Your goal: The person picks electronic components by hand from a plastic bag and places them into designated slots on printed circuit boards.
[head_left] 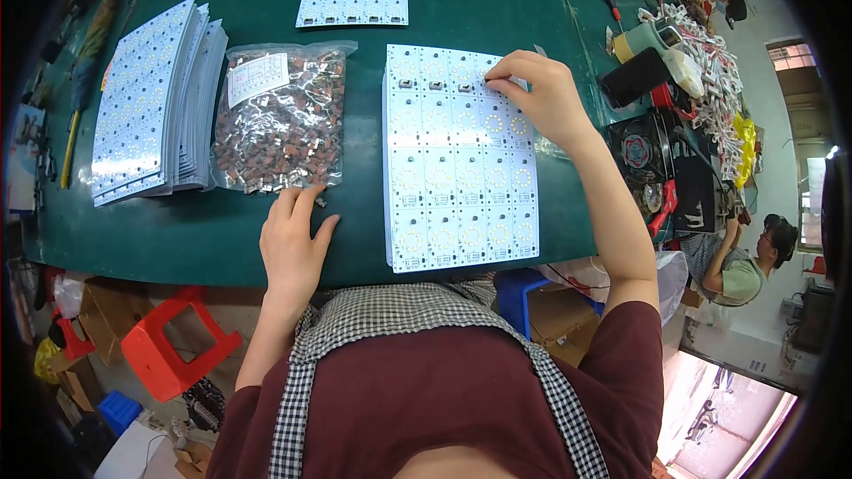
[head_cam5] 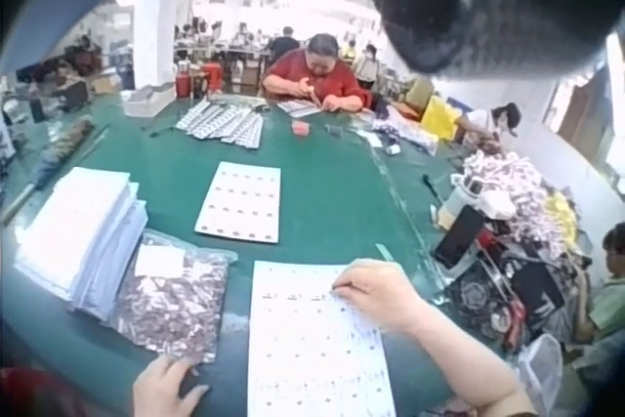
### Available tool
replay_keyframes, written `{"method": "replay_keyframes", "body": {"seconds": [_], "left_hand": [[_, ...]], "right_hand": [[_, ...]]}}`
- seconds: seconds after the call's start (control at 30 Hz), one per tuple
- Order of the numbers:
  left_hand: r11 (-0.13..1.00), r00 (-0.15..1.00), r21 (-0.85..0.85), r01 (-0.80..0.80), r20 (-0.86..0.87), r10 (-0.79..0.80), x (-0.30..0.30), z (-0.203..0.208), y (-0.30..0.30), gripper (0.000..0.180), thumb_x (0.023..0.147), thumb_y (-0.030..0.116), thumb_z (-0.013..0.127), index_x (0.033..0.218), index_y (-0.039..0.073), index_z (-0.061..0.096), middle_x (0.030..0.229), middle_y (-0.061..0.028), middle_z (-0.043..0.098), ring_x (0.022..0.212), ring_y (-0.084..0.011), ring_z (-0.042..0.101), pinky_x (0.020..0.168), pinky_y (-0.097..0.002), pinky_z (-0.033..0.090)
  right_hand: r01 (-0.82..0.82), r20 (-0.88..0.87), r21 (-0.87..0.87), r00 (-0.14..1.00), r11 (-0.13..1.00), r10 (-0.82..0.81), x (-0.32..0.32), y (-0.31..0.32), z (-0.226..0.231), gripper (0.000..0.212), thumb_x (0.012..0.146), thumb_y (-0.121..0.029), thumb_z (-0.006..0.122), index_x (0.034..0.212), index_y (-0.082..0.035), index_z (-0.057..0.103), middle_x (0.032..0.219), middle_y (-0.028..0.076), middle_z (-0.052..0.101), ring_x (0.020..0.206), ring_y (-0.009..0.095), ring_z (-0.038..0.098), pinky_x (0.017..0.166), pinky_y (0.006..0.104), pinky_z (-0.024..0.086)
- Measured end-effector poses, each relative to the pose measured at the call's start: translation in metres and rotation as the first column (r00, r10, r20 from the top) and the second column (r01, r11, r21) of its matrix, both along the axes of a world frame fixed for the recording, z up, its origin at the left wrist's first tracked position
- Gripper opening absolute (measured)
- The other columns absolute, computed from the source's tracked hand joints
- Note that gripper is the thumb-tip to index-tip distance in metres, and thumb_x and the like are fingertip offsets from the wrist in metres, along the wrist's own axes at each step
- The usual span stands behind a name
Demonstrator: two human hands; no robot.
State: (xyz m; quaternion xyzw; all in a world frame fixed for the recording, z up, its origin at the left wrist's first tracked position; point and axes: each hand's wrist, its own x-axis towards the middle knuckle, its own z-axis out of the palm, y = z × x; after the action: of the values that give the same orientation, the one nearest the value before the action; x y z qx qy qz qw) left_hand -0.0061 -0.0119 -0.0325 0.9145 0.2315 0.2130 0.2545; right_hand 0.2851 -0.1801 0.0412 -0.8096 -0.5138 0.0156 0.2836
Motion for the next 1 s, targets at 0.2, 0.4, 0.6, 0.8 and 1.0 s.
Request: {"method": "replay_keyframes", "body": {"seconds": [0.2, 0.4, 0.6, 0.8, 1.0], "left_hand": [[0.996, 0.998, 0.092, 0.019, -0.054, -0.014, 0.003, -0.011, 0.002, 0.022, 0.076, 0.009, 0.069, 0.097, 0.006, 0.061, 0.09, -0.0056, 0.057, 0.083, -0.0239, 0.058, 0.071, -0.0358, 0.046], [0.998, 0.998, 0.054, 0.021, -0.056, -0.018, 0.003, -0.014, 0.003, 0.016, 0.078, 0.006, 0.066, 0.093, 0.005, 0.061, 0.089, -0.0058, 0.058, 0.083, -0.0244, 0.059, 0.071, -0.0358, 0.046], [0.999, 0.999, 0.02, 0.033, -0.043, -0.032, 0.001, -0.012, 0.004, 0.014, 0.078, 0.002, 0.064, 0.092, 0.003, 0.06, 0.09, -0.0067, 0.06, 0.083, -0.0255, 0.059, 0.07, -0.0354, 0.047], [1.0, 0.999, -0.006, 0.031, -0.041, -0.031, 0.0, -0.012, 0.004, 0.014, 0.079, -0.001, 0.061, 0.092, 0.002, 0.059, 0.091, -0.0069, 0.061, 0.078, -0.0241, 0.059, 0.068, -0.0335, 0.047], [1.0, 0.999, 0.0, 0.025, -0.038, -0.025, -0.001, -0.013, 0.004, 0.015, 0.078, -0.001, 0.061, 0.093, 0.002, 0.059, 0.089, -0.0069, 0.061, 0.074, -0.0228, 0.058, 0.067, -0.033, 0.047]], "right_hand": [[-0.066, 0.1, -0.071, 0.992, 0.995, 0.073, 0.002, -0.004, 0.0, 0.008, 0.078, -0.005, 0.068, 0.086, -0.005, 0.069, 0.084, 0.005, 0.066, 0.073, 0.02, 0.061, 0.062, 0.0293, 0.047], [-0.079, 0.11, -0.064, 0.99, 0.995, 0.086, 0.0, -0.005, 0.001, 0.008, 0.078, -0.006, 0.068, 0.086, -0.004, 0.069, 0.084, 0.005, 0.065, 0.073, 0.02, 0.061, 0.062, 0.0292, 0.048], [-0.069, 0.157, -0.075, 0.984, 0.995, 0.08, 0.0, -0.006, 0.0, 0.009, 0.078, -0.006, 0.068, 0.086, -0.004, 0.069, 0.083, 0.005, 0.065, 0.073, 0.02, 0.061, 0.062, 0.0292, 0.048], [-0.07, 0.143, -0.074, 0.986, 0.995, 0.08, 0.0, -0.006, 0.001, 0.008, 0.078, -0.006, 0.068, 0.086, -0.004, 0.069, 0.083, 0.006, 0.065, 0.073, 0.02, 0.061, 0.062, 0.0293, 0.048], [-0.074, 0.143, -0.076, 0.986, 0.994, 0.085, 0.0, -0.006, 0.003, 0.008, 0.078, -0.006, 0.068, 0.086, -0.005, 0.069, 0.084, 0.005, 0.065, 0.074, 0.02, 0.062, 0.062, 0.0292, 0.048]]}}
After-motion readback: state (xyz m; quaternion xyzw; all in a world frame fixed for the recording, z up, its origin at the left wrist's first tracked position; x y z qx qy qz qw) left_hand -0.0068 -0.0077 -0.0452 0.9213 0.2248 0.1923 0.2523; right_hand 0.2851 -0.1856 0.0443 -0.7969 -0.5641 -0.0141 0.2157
